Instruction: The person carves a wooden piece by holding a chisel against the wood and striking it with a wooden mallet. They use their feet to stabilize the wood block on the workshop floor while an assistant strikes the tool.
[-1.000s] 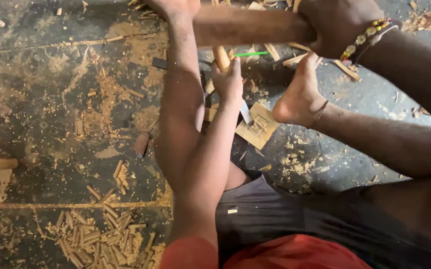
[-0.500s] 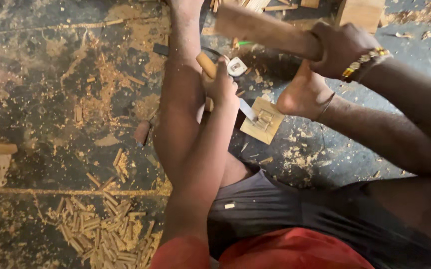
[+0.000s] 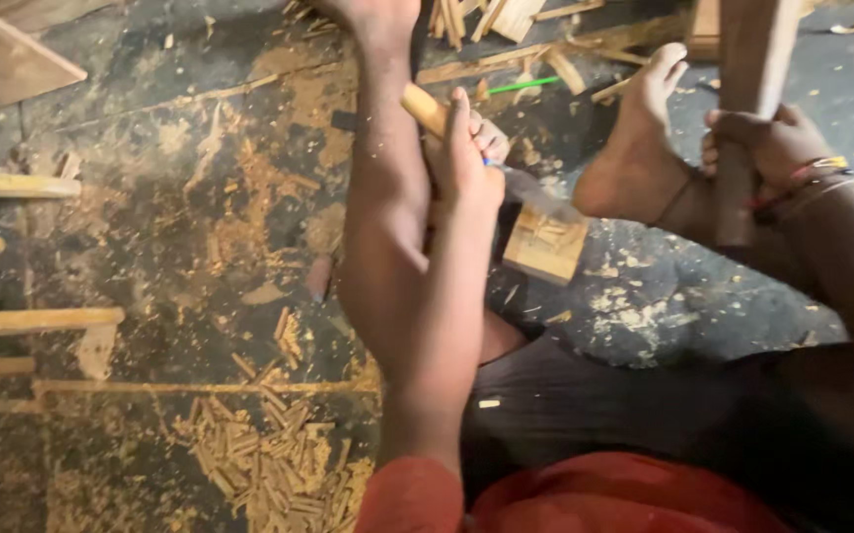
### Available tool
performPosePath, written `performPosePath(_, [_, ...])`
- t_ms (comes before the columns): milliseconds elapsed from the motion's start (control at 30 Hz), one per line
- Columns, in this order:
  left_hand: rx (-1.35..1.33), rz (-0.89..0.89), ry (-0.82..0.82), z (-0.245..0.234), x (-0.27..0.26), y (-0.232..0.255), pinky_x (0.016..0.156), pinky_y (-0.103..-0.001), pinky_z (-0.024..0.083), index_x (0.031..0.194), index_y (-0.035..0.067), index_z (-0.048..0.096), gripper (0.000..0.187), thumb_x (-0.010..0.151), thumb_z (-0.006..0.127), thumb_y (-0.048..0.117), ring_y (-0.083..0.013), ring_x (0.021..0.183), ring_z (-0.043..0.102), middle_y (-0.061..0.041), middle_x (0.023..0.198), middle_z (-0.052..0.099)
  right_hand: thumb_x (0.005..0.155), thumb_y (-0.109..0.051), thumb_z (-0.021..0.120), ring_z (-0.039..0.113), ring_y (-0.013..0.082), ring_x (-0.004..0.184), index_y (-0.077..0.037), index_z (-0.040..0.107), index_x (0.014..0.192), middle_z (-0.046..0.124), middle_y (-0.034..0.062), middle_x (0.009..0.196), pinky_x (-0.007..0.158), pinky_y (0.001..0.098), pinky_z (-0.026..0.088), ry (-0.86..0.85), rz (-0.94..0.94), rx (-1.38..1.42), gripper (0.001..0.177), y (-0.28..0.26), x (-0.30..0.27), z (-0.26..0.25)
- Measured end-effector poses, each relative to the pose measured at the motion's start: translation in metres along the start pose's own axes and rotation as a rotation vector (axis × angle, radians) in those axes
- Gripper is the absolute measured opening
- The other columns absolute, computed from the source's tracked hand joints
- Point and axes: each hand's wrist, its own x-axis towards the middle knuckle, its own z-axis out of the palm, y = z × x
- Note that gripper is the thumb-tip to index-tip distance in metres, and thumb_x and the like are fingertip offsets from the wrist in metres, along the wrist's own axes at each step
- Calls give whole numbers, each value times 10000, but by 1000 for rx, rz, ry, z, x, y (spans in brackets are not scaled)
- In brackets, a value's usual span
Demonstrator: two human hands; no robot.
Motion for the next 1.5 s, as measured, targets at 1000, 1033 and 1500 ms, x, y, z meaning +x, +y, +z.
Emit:
performPosePath(1000, [1407, 703, -490, 100, -55, -112, 894, -376, 539, 1261, 54, 606, 465, 1120, 442, 466, -237, 972, 667, -135, 1029, 667, 960, -137, 673, 646, 213, 901, -11, 469, 1428, 640, 116, 1101, 785, 381, 570, -441, -155, 416, 526, -19, -74, 31])
performPosePath(1033, [1412, 441, -475, 99, -55, -109, 882, -411, 561, 1311, 58, 573, 473, 1105, 427, 458, -288, 964, 698, -158, 1062, 699, 977, -138, 678, 649, 215, 919, 11, 463, 1409, 629, 120, 1092, 800, 380, 567, -446, -143, 421, 506, -10, -67, 27])
performPosePath(1500, [2355, 96, -690, -11, -92, -37, 1061, -472, 466, 1523, 30, 346, 1196, 557, 943, 408, -393, 1265, 535, -202, 1410, 523, 1012, -271, 633, 632, 200, 782, 86, 592, 1206, 637, 108, 889, 725, 322, 556, -455, 270, 838, 408, 23, -11, -11])
